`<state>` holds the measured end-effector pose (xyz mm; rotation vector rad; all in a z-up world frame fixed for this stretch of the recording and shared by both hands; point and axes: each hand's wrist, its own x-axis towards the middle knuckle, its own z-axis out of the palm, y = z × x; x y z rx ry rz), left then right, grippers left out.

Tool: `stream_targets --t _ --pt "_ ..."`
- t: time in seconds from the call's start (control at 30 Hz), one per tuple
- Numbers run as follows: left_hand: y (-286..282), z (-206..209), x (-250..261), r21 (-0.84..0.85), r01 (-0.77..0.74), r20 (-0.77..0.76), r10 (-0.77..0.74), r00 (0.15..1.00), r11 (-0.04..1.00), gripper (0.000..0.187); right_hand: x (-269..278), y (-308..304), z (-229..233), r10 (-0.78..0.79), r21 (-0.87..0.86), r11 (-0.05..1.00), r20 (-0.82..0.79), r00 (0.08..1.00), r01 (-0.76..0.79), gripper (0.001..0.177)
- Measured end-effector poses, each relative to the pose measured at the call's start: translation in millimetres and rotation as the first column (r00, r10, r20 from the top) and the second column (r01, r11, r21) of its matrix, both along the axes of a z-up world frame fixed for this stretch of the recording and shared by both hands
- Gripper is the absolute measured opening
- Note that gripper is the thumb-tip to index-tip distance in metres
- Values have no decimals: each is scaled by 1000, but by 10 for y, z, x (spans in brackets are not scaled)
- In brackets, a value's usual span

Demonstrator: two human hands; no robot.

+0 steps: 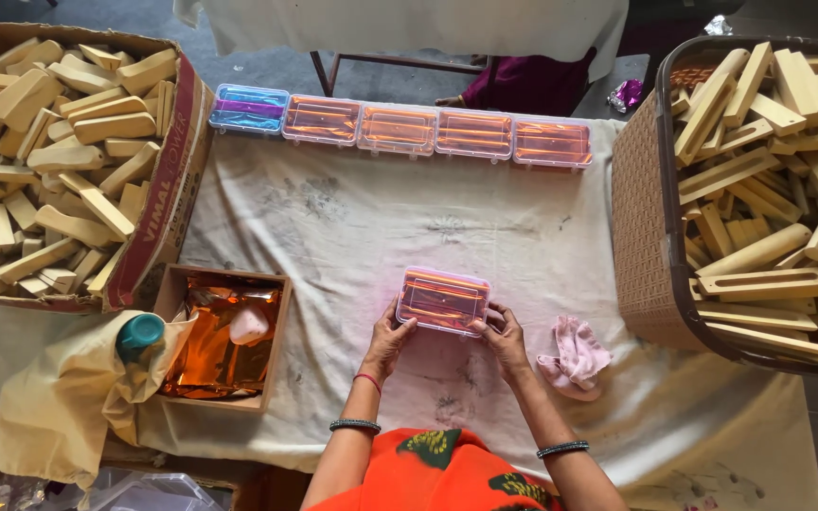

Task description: The person wraps small rectangular sandalwood blocks in gold-colored foil and places them into clear plastic containers.

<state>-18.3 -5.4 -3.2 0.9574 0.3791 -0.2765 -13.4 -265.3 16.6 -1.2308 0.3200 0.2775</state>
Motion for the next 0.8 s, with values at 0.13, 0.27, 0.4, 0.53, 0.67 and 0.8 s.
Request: stream_targets --t 0.13,0.27,0.4,0.53,0.67,0.8 --pt "11 -17 -13 60 1 37 -3 999 998 79 -25 8 6 6 -14 1000 34 999 -5 63" --pt "22 76 -2 62 7 59 -11 998 998 78 -18 12 17 13 -44 999 69 998 -10 64" --pt "19 216 -62 21 5 35 -6 999 1000 74 -16 -13 -37 8 -55 998 42 999 -6 62" --pt "34 13 -115 -91 -32 -31 29 999 995 70 -61 -21 -29 1 -8 1000 29 1000 -1 61" --pt "73 4 -100 -79 -16 -67 11 998 997 67 -166 5 -83 3 88 996 18 1000 -4 59" --pt "150 -185 50 -42 -9 27 10 1000 999 65 -200 192 54 -32 112 993 3 999 31 65"
